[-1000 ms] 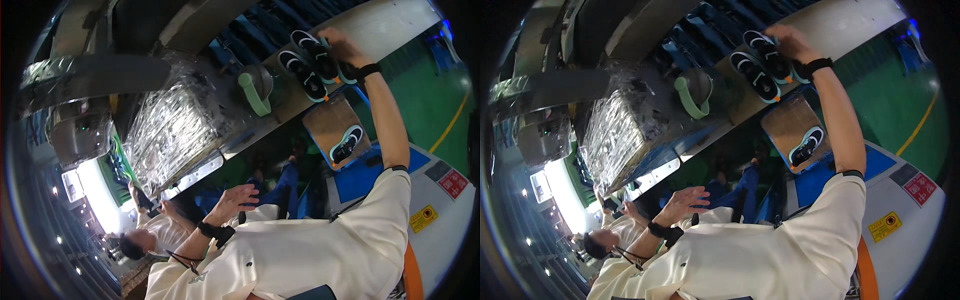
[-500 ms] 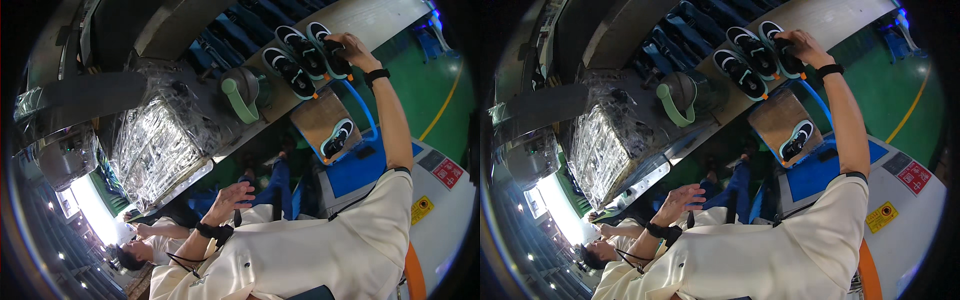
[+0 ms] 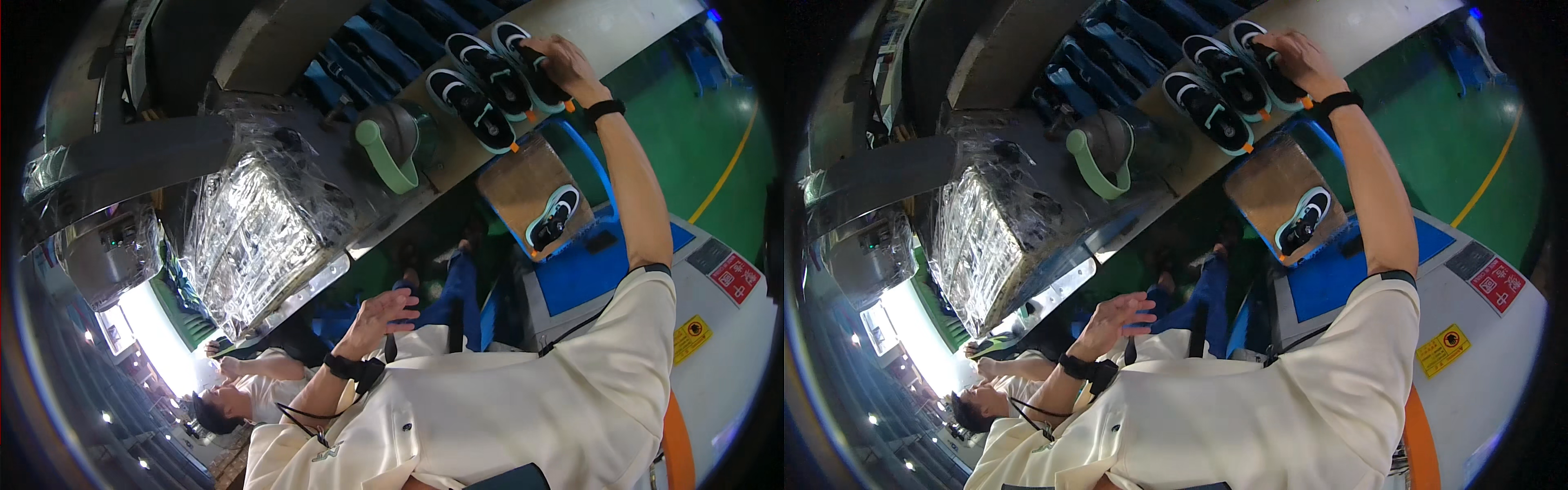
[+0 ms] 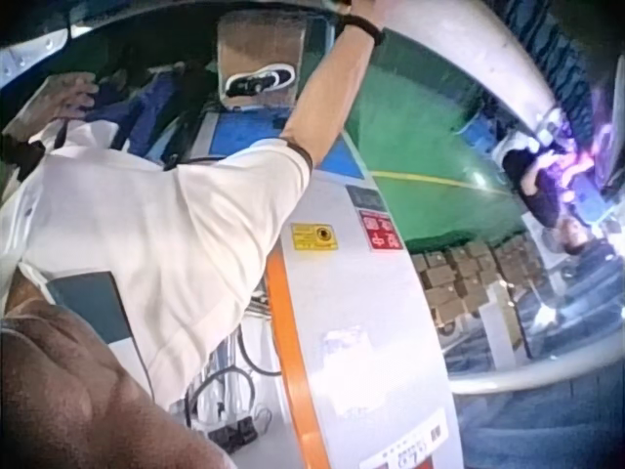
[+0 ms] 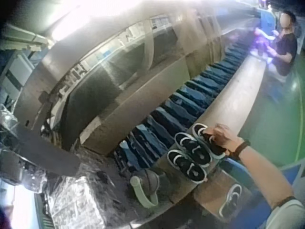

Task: Operating a shoe finishing machine and inspecting footwear on a production line.

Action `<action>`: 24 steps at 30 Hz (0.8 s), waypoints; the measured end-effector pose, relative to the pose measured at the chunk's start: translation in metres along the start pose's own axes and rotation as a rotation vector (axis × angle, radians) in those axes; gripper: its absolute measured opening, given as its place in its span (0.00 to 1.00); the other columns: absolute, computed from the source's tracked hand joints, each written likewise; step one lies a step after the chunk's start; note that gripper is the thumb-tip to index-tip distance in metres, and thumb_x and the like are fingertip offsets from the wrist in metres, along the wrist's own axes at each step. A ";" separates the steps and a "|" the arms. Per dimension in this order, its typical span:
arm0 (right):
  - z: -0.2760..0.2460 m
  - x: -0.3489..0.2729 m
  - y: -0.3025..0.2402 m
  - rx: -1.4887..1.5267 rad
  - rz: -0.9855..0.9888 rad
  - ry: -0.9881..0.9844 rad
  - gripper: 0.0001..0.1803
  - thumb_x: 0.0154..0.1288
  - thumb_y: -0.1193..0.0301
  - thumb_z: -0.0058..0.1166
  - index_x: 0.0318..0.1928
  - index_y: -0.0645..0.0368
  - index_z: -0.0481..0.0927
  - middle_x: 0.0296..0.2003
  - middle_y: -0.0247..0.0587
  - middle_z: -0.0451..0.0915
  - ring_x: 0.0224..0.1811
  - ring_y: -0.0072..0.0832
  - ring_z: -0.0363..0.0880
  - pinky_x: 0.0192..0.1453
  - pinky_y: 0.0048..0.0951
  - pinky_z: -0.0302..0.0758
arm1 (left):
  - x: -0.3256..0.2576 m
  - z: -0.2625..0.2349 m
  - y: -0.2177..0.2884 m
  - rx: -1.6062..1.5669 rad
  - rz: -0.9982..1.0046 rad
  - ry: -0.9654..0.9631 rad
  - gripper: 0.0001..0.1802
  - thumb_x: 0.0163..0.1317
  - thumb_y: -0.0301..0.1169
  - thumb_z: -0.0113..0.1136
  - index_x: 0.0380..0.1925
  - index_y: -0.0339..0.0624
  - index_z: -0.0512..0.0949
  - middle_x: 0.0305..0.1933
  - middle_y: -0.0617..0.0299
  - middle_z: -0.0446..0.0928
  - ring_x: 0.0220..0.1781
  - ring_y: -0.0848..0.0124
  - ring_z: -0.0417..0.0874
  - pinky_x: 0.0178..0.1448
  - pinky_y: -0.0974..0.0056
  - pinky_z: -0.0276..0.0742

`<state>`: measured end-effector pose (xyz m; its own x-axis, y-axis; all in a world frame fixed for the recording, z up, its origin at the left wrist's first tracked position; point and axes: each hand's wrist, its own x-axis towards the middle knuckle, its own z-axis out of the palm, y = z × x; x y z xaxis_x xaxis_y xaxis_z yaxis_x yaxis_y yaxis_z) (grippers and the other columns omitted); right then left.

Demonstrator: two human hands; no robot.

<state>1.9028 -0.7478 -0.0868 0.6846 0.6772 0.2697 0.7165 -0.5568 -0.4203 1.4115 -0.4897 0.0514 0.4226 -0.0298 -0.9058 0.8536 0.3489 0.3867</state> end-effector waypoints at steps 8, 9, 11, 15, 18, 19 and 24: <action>-0.012 -0.027 -0.023 -0.148 0.024 0.196 0.31 0.54 0.79 0.54 0.61 0.48 0.73 0.64 0.39 0.71 0.62 0.40 0.70 0.66 0.40 0.69 | 0.004 0.001 0.002 0.001 0.021 -0.032 0.31 0.71 0.44 0.55 0.64 0.31 0.65 0.61 0.43 0.72 0.57 0.56 0.80 0.57 0.52 0.81; -0.028 -0.029 -0.046 -0.032 0.100 0.332 0.28 0.55 0.75 0.56 0.60 0.49 0.75 0.58 0.41 0.77 0.57 0.38 0.76 0.60 0.38 0.73 | 0.005 0.001 0.000 0.003 0.013 -0.034 0.31 0.70 0.44 0.55 0.64 0.31 0.65 0.61 0.44 0.72 0.57 0.56 0.80 0.57 0.51 0.81; -0.051 -0.039 -0.063 0.049 0.300 0.337 0.24 0.57 0.74 0.56 0.57 0.50 0.78 0.52 0.41 0.80 0.51 0.37 0.80 0.55 0.36 0.75 | 0.005 0.002 0.001 -0.015 0.013 -0.019 0.31 0.70 0.44 0.56 0.64 0.32 0.65 0.61 0.44 0.72 0.57 0.55 0.80 0.57 0.51 0.81; -0.061 -0.137 -0.038 0.075 0.667 0.352 0.15 0.58 0.68 0.59 0.46 0.57 0.81 0.36 0.47 0.85 0.34 0.44 0.84 0.44 0.38 0.79 | 0.000 0.003 0.008 -0.080 0.059 -0.056 0.32 0.69 0.44 0.56 0.63 0.31 0.65 0.59 0.45 0.74 0.57 0.55 0.80 0.57 0.51 0.81; 0.038 -0.299 0.046 0.136 1.180 -0.008 0.18 0.50 0.66 0.64 0.43 0.57 0.81 0.37 0.51 0.84 0.38 0.46 0.84 0.49 0.43 0.79 | 0.010 0.007 0.010 -0.041 0.016 -0.068 0.32 0.70 0.45 0.56 0.64 0.31 0.65 0.59 0.44 0.74 0.57 0.54 0.80 0.57 0.51 0.81; 0.072 -0.327 0.021 0.179 1.238 -0.182 0.23 0.47 0.67 0.65 0.47 0.56 0.80 0.37 0.53 0.84 0.41 0.47 0.84 0.50 0.44 0.79 | 0.009 0.007 0.008 -0.030 0.007 -0.051 0.32 0.70 0.45 0.55 0.64 0.31 0.65 0.59 0.44 0.74 0.57 0.54 0.80 0.57 0.51 0.82; 0.107 -0.350 -0.080 0.187 1.177 -0.394 0.50 0.41 0.72 0.69 0.69 0.50 0.60 0.46 0.62 0.79 0.48 0.54 0.81 0.53 0.46 0.78 | 0.013 0.005 0.003 -0.019 0.000 -0.051 0.32 0.70 0.45 0.55 0.63 0.30 0.65 0.60 0.43 0.74 0.57 0.54 0.80 0.57 0.51 0.82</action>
<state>1.5915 -0.8881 -0.2403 0.7854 -0.0675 -0.6152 -0.3528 -0.8656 -0.3555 1.4209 -0.4942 0.0417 0.4377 -0.0769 -0.8958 0.8480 0.3663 0.3829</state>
